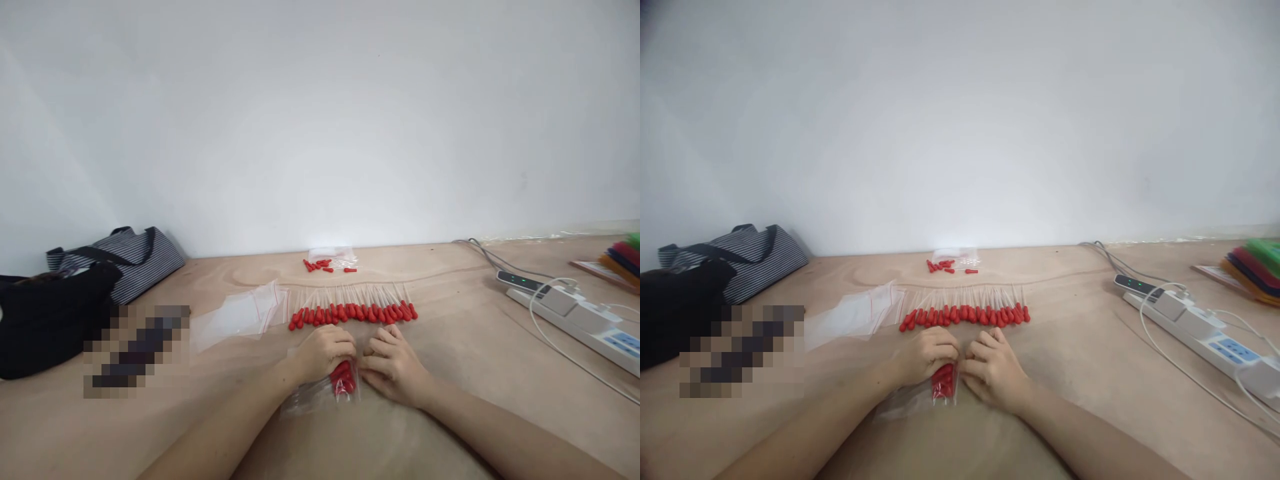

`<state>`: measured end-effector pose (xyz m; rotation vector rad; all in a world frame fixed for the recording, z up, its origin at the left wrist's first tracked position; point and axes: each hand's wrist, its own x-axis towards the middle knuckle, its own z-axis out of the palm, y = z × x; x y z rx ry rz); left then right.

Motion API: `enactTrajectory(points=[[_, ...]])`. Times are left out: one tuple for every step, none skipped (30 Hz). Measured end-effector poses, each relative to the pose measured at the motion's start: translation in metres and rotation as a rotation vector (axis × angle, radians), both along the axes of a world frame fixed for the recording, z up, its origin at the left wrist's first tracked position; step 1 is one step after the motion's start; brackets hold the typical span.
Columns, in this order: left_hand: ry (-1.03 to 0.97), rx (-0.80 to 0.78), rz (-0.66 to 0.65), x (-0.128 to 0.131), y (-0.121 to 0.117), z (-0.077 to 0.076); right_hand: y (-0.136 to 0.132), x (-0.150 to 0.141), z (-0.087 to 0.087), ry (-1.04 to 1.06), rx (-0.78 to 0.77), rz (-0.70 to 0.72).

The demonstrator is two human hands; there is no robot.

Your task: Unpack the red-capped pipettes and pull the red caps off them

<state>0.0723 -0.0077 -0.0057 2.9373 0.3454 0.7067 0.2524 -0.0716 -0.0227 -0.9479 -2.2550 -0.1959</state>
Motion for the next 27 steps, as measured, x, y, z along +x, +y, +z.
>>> enactTrajectory(points=[[0.012,-0.011,-0.012,0.0,0.0,0.0,0.001,-0.002,-0.001,-0.016,0.059,0.0],[0.023,-0.022,-0.018,0.0,0.0,0.0,0.001,-0.003,-0.001,-0.035,0.111,-0.001],[0.03,-0.029,-0.018,0.0,0.0,0.0,0.001,-0.003,-0.002,-0.053,0.156,-0.001],[0.031,-0.032,-0.015,0.0,0.0,0.0,0.002,-0.004,-0.001,-0.07,0.19,0.0],[0.028,-0.032,-0.01,0.0,0.0,0.0,0.002,-0.004,-0.001,-0.085,0.213,0.003],[0.025,-0.029,-0.006,0.0,0.0,0.001,0.002,-0.003,0.0,-0.098,0.23,0.008],[0.022,-0.025,-0.003,0.0,0.0,0.001,0.002,-0.003,0.0,-0.107,0.243,0.013],[0.019,-0.022,-0.004,0.0,0.0,0.002,0.002,-0.003,0.001,-0.116,0.252,0.019],[0.021,-0.019,-0.008,0.0,0.0,0.002,0.002,-0.002,0.002,-0.127,0.257,0.024],[0.026,-0.014,-0.013,0.0,0.0,0.002,0.002,-0.002,0.002,-0.138,0.261,0.029],[0.033,-0.009,-0.018,0.001,0.0,0.002,0.002,-0.002,0.002,-0.148,0.263,0.035],[0.043,-0.006,-0.021,0.001,0.0,0.002,0.002,-0.002,0.002,-0.157,0.264,0.042],[0.055,-0.01,-0.024,0.001,0.001,0.002,0.003,-0.002,0.002,-0.166,0.261,0.047],[0.064,-0.021,-0.026,0.001,0.001,0.001,0.004,-0.002,0.002,-0.171,0.26,0.053],[0.07,-0.04,-0.028,0.0,0.002,0.001,0.005,-0.002,0.002,-0.176,0.255,0.057],[0.071,-0.066,-0.031,-0.001,0.003,0.001,0.006,-0.001,0.002,-0.181,0.249,0.061],[0.068,-0.097,-0.032,-0.002,0.005,0.001,0.007,0.0,0.002,-0.188,0.238,0.065],[0.062,-0.126,-0.027,-0.003,0.006,0.002,0.008,0.001,0.003,-0.194,0.222,0.068],[0.055,-0.154,-0.017,-0.004,0.007,0.003,0.009,0.003,0.003,-0.196,0.203,0.069],[0.051,-0.179,-0.003,-0.005,0.008,0.005,0.01,0.005,0.004,-0.196,0.179,0.068],[0.05,-0.201,0.013,-0.005,0.008,0.008,0.01,0.007,0.005,-0.194,0.149,0.064],[0.048,-0.221,0.035,-0.006,0.006,0.011,0.009,0.009,0.006,-0.189,0.117,0.06],[0.046,-0.238,0.061,-0.007,0.003,0.013,0.009,0.011,0.007,-0.183,0.078,0.058],[0.043,-0.255,0.095,-0.009,-0.002,0.015,0.008,0.013,0.008,-0.174,0.029,0.06],[0.035,-0.272,0.141,-0.011,-0.008,0.016,0.007,0.014,0.009,-0.163,-0.032,0.066],[0.026,-0.287,0.193,-0.014,-0.016,0.016,0.006,0.016,0.01,-0.146,-0.102,0.078],[0.022,-0.303,0.254,-0.018,-0.025,0.014,0.005,0.017,0.011,-0.124,-0.177,0.096]])
